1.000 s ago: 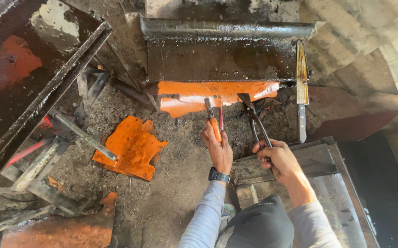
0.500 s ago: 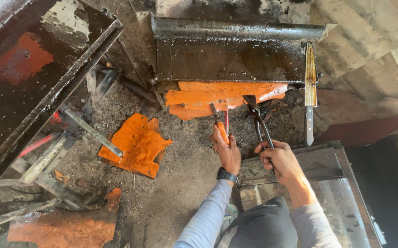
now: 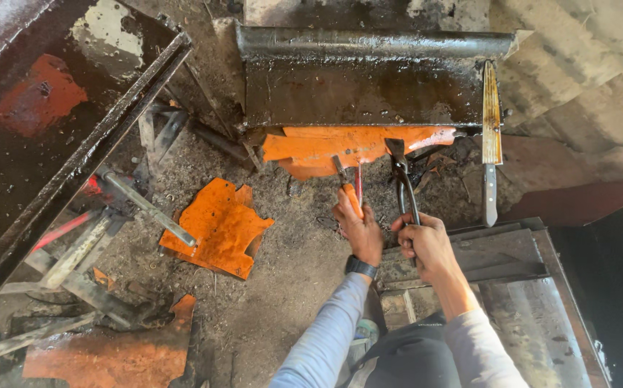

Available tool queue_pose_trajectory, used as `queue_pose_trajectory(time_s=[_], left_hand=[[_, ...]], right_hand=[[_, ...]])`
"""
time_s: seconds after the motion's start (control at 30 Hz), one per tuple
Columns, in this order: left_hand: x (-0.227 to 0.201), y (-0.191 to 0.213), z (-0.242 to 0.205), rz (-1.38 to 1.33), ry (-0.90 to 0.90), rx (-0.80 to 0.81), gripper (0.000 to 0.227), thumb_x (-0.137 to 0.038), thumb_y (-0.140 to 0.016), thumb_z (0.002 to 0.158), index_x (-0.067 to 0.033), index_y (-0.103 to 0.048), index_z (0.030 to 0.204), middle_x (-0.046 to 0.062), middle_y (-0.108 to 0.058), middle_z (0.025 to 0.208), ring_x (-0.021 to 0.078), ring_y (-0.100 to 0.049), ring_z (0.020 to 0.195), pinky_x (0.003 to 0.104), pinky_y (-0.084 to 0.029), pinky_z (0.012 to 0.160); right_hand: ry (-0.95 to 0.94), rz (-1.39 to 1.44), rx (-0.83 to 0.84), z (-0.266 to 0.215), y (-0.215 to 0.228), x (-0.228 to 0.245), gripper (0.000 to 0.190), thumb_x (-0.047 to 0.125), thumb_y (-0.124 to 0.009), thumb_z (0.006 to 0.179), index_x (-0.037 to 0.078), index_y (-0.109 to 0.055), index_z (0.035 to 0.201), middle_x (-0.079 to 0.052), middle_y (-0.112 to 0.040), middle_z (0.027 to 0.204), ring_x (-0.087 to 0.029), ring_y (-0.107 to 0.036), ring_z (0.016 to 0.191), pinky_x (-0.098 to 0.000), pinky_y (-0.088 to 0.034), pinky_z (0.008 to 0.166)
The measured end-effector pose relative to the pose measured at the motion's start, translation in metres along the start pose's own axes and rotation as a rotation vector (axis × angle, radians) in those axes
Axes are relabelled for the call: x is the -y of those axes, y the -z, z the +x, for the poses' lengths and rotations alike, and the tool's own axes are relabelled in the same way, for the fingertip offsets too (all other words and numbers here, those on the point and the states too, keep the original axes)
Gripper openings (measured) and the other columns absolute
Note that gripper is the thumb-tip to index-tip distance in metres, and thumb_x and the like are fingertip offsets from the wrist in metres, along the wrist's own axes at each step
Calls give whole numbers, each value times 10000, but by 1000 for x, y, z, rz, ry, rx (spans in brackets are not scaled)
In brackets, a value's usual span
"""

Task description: The person uses pliers to hold and submerge orange plastic pieces into a dark liquid bath, then removes them and places them on a metal surface. The person repeats this process with a cylindrical orange plastic part, dipping and rotating it in the bath.

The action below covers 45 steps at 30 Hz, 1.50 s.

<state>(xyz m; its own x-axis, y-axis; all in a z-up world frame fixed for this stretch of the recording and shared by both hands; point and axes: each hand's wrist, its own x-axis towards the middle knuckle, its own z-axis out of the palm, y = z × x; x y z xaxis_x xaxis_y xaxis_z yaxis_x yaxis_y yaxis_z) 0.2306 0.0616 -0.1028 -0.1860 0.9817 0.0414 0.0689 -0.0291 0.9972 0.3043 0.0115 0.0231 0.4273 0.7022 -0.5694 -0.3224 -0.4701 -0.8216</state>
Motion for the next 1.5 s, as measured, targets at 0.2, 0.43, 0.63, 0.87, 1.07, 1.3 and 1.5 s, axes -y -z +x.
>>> queue_pose_trajectory(time_s=[0.2, 0.43, 0.63, 0.87, 1.07, 1.3, 1.5], left_hand=[[-9, -5, 53, 45, 223, 80, 772, -29, -567, 986, -187, -162, 1624, 233, -416, 1274, 344, -659, 898, 438, -586, 727], [-21, 9, 59, 144, 108, 93, 852, 23, -608, 936, -165, -155, 1633, 233, -389, 1249, 358, -634, 996, 459, -576, 809], [-23, 0, 48, 302, 25, -10, 846, 47, -660, 888, -133, -244, 1603, 219, -410, 1211, 372, -587, 1053, 484, -535, 828], [-8, 29, 38, -342, 431, 210, 735, -74, -597, 967, -240, -260, 1598, 155, -575, 1247, 232, -618, 892, 340, -566, 679], [26, 50, 48, -569, 362, 223, 758, -53, -603, 969, -259, -245, 1605, 101, -598, 1289, 181, -649, 1053, 332, -609, 856], [40, 57, 63, -478, 386, 139, 813, -15, -586, 958, -265, -159, 1603, 62, -560, 1254, 161, -637, 978, 326, -612, 799], [44, 38, 36, -321, 80, -2, 831, 131, -479, 959, -228, -190, 1651, 76, -455, 1200, 107, -506, 860, 253, -538, 704]], right_hand=[[32, -80, -2, 27, -26, 13, 128, -93, -509, 836, -47, -625, 868, -40, -522, 703, -96, -435, 532, -262, -331, 425], [58, -292, -58, 9, -25, 17, 197, -59, -539, 823, -6, -711, 901, -42, -680, 844, -97, -642, 694, -250, -497, 567], [57, -138, 17, 14, -16, 2, 211, -93, -550, 826, -39, -714, 947, -79, -595, 784, -138, -518, 643, -269, -414, 517], [56, -111, 38, 24, -2, 3, 182, -120, -548, 840, -65, -684, 948, -56, -567, 758, -114, -496, 635, -251, -392, 490], [38, -116, 25, 23, -5, 2, 181, -125, -543, 852, -69, -684, 949, -65, -552, 754, -118, -482, 629, -253, -387, 478], [17, -115, 16, 20, -9, 8, 185, -130, -529, 848, -70, -678, 942, -56, -552, 750, -110, -475, 618, -249, -371, 462], [35, -129, 13, 20, -10, 7, 196, -141, -519, 835, -79, -671, 941, -62, -522, 708, -112, -438, 580, -243, -341, 446]])
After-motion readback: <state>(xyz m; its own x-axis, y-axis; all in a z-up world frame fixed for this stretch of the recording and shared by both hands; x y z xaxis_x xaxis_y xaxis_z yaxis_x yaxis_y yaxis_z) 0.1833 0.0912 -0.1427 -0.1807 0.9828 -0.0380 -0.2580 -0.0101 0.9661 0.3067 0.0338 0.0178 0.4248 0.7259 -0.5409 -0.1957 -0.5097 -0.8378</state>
